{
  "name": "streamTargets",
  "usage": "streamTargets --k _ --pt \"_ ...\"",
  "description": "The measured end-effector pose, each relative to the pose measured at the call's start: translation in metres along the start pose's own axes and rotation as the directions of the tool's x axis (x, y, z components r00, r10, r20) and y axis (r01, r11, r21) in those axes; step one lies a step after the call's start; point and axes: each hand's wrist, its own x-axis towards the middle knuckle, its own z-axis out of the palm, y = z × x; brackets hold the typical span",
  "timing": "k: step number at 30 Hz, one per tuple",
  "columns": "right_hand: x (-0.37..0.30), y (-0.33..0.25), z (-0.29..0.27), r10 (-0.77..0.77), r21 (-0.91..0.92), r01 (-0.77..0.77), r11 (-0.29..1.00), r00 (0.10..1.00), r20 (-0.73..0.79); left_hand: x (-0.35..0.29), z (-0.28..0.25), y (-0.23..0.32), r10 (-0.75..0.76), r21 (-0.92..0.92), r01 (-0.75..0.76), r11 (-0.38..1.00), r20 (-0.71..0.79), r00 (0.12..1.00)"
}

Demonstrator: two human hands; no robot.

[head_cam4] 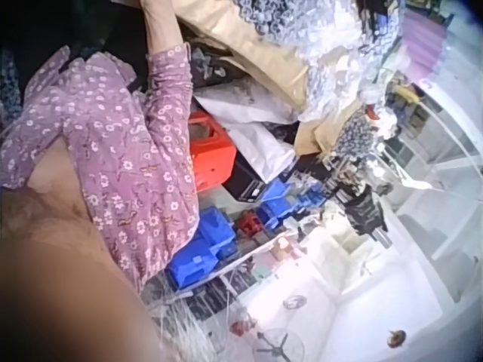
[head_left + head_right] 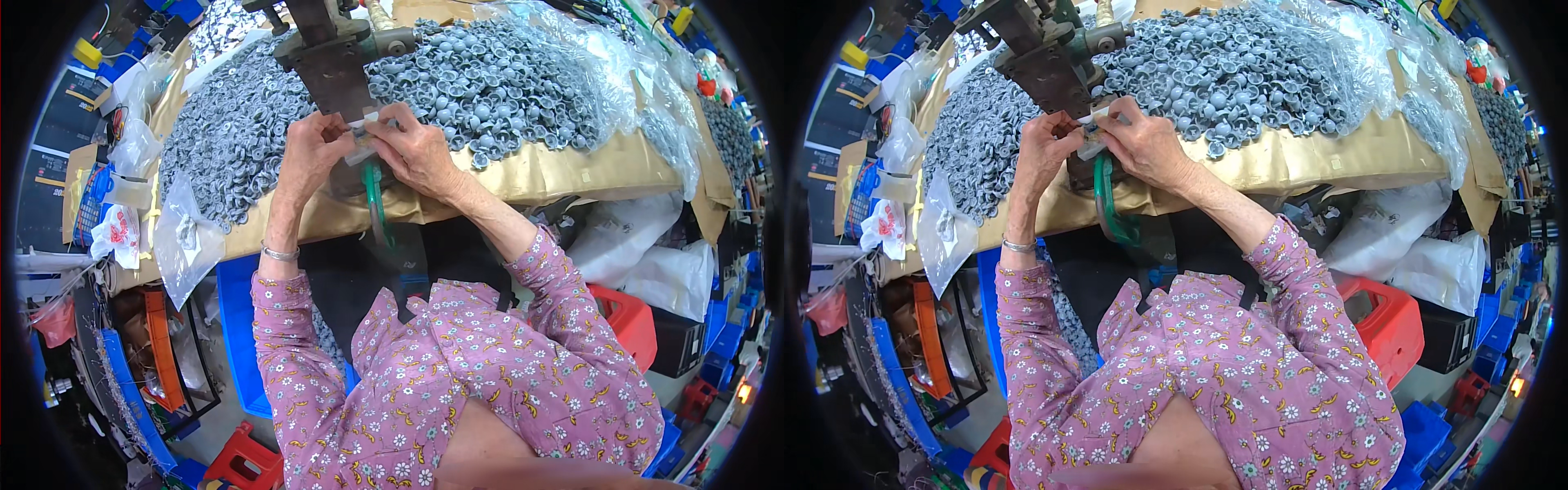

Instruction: The person repeatedly picks up plastic pieces from the table, places them into a small press machine by hand, and joins them together.

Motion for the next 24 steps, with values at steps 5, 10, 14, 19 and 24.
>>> streamTargets --k 5,10,14,19,24 --pt "0.019 0.021 0.004 0.056 0.172 -0.022 0.985 0.979 -0.196 0.008 -0.008 -0.005 0.01 0.034 -0.012 0.999 0.061 0.998" --pt "0.153 0.068 -0.026 0.589 0.858 -0.431 0.278 0.782 0.202 0.02 -0.022 0.009 -0.04 0.074 0.029 0.997 0.154 0.987" --pt "0.272 0.079 -0.068 0.487 0.945 -0.304 -0.117 0.812 0.321 0.038 -0.002 -0.006 0.03 -0.158 -0.005 0.987 0.16 0.987" --pt "0.203 -0.075 -0.094 0.241 0.648 0.036 0.761 0.912 -0.333 0.009 -0.018 -0.017 -0.058 0.055 0.051 0.997 0.148 0.987" --pt "0.157 -0.09 -0.091 0.072 0.689 0.313 0.654 0.88 -0.469 0.007 -0.016 0.007 -0.02 -0.027 0.025 0.999 0.166 0.986"
